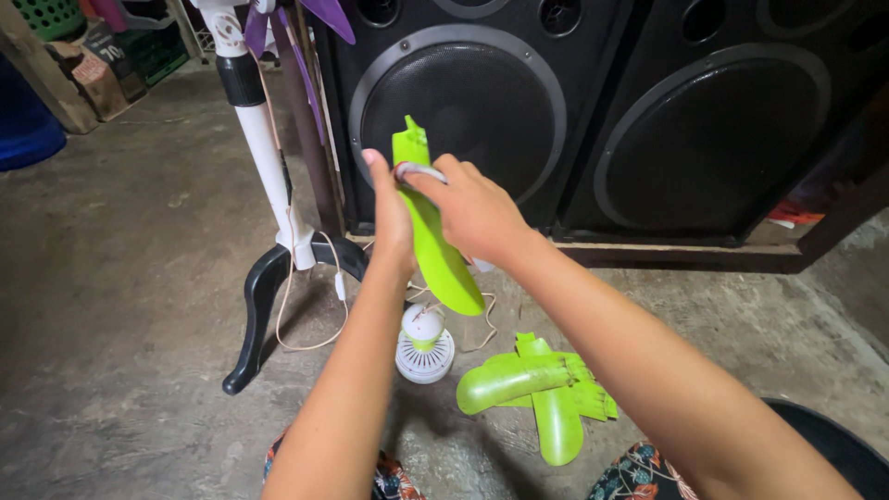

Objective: The person disassembles a green electric fan by removing its blades from the central hub. They then wipe each blade with a wet cloth, cleaning both sides before placing them on the floor.

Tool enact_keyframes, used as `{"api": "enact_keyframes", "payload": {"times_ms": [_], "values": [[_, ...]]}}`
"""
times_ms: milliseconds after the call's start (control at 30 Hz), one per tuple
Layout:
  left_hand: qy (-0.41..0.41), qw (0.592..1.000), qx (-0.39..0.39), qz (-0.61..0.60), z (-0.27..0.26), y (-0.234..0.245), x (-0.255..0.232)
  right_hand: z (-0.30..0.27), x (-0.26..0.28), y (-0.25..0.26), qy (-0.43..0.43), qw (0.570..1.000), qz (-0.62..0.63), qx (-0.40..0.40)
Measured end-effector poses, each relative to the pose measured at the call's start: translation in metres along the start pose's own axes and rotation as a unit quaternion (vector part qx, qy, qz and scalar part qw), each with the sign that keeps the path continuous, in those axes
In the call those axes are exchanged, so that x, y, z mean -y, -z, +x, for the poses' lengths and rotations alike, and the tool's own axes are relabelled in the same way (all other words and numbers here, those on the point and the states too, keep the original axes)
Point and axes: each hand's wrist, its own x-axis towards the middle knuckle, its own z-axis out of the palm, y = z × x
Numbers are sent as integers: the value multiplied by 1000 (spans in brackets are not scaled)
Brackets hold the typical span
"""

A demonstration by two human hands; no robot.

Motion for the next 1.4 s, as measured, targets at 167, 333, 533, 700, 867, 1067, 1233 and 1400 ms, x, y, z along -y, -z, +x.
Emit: {"api": "enact_keyframes", "payload": {"times_ms": [167, 333, 533, 700, 867, 1067, 1233, 1400], "values": [[-84, 995, -37, 37, 7, 21, -24, -5, 19, -15, 16, 999, 36, -13], [-87, 983, -119, 106, 6, 28, -40, -51, 32, -28, 6, 988, 154, 22], [-50, 989, -54, 125, -2, 7, 25, -42, -4, -35, -188, 961, 201, -14], [-44, 992, -55, 104, 8, -9, 55, -64, -9, -40, -165, 954, 205, -146], [-39, 987, -92, 125, 8, -6, 49, -102, -4, -53, -179, 955, 223, -75], [11, 994, -35, 101, -23, -12, 76, -103, -47, -70, -235, 948, 179, -116], [20, 991, -12, 133, -27, -12, 86, -99, -55, -73, -277, 936, 153, -151], [11, 992, -64, 111, -17, -5, 89, -107, -21, -61, -279, 939, 164, -115]]}}
